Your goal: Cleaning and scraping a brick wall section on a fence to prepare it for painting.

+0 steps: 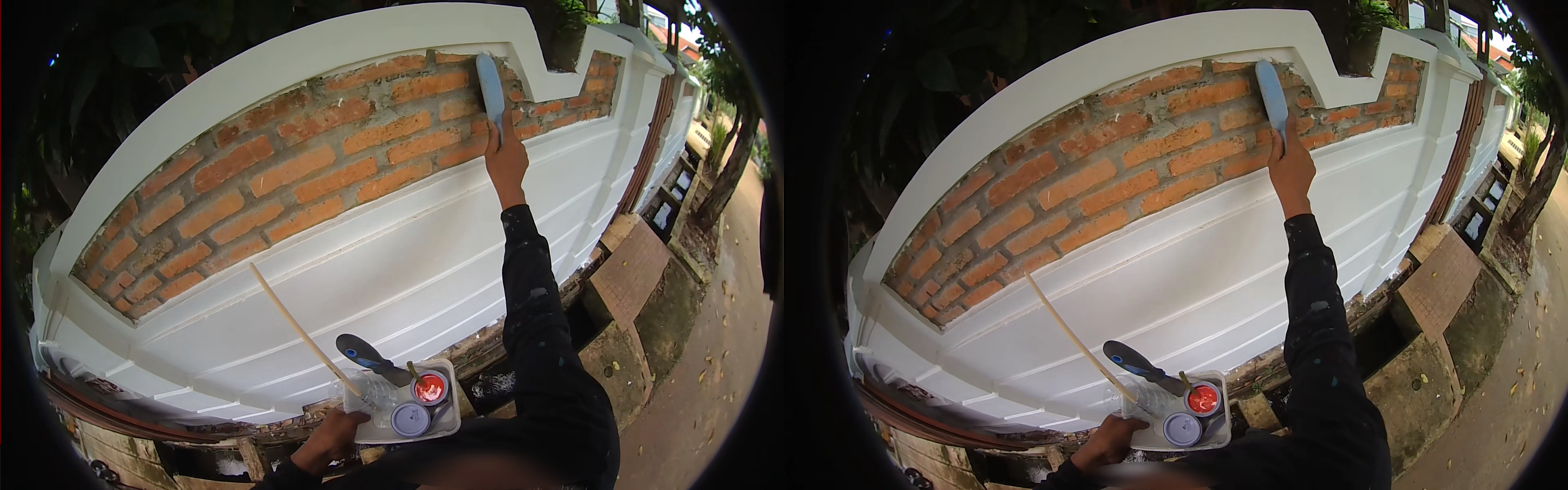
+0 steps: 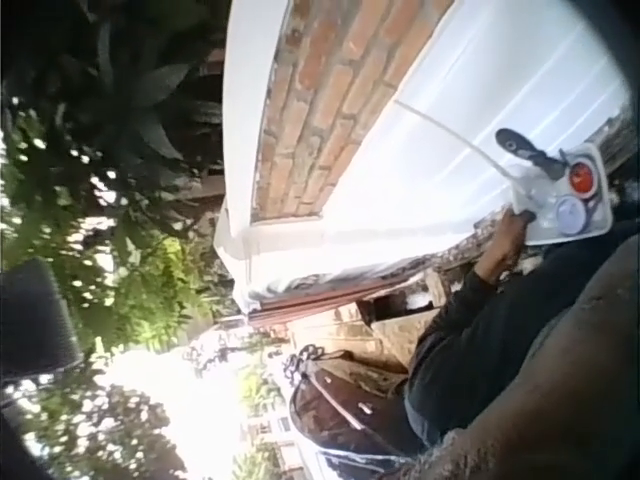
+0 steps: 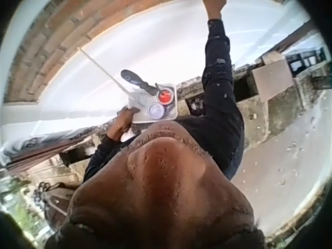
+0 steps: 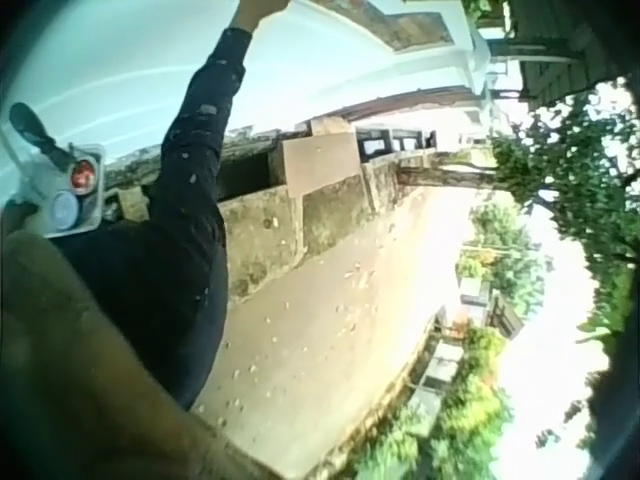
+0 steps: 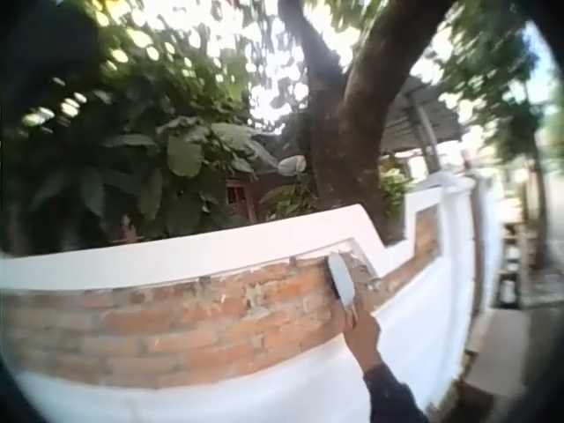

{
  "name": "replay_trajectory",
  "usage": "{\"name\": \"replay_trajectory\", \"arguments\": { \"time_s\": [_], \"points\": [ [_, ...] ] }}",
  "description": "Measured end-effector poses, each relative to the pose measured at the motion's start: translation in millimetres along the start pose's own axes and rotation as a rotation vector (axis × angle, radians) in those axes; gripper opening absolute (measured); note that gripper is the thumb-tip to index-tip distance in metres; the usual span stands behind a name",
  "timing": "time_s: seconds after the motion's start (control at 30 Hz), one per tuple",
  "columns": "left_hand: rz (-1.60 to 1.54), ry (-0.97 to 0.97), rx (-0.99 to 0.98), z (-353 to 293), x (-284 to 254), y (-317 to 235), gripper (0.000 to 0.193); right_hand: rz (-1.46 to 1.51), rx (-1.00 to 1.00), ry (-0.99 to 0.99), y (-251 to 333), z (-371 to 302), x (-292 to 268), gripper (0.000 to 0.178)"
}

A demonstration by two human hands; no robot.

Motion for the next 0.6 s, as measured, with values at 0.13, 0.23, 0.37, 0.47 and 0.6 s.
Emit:
{"name": "replay_trajectory", "arguments": {
  "time_s": [0.13, 0.23, 0.37, 0.47, 0.6],
  "points": [
    [-0.207, -0.020, -0.119, 3.6, -0.6, 24.5, 0.028, -0.171, 0.112, 0.102, -105.5, -23.9, -35.0, 0.050],
    [-0.188, -0.064, -0.154, 6.9, -6.7, 40.2, 0.027, -0.139, -0.014, 0.271, -79.7, -38.3, -12.3, 0.054],
    [-0.012, -0.009, 0.051, 6.8, -2.6, 12.0, 0.025, -0.150, -0.024, 0.213, -54.5, 3.5, -19.2, 0.053],
    [0.406, 0.068, 0.163, 6.4, 3.9, -10.9, 0.024, -0.227, 0.026, 0.192, -149.9, -25.5, -28.4, 0.052],
    [0.268, 0.002, 0.248, 8.5, 3.5, -14.0, 0.025, -0.140, -0.083, 0.207, -88.7, -13.6, -17.2, 0.050]
  ]
}}
Point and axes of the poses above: each hand's wrist, its own z-axis towards the middle knuckle, its own x-axis out of the palm, y = z × x, the point moved 8 cm from there along z, towards the middle knuckle, and after that the axes turned 1 degree about y, right-handed, at the moved point
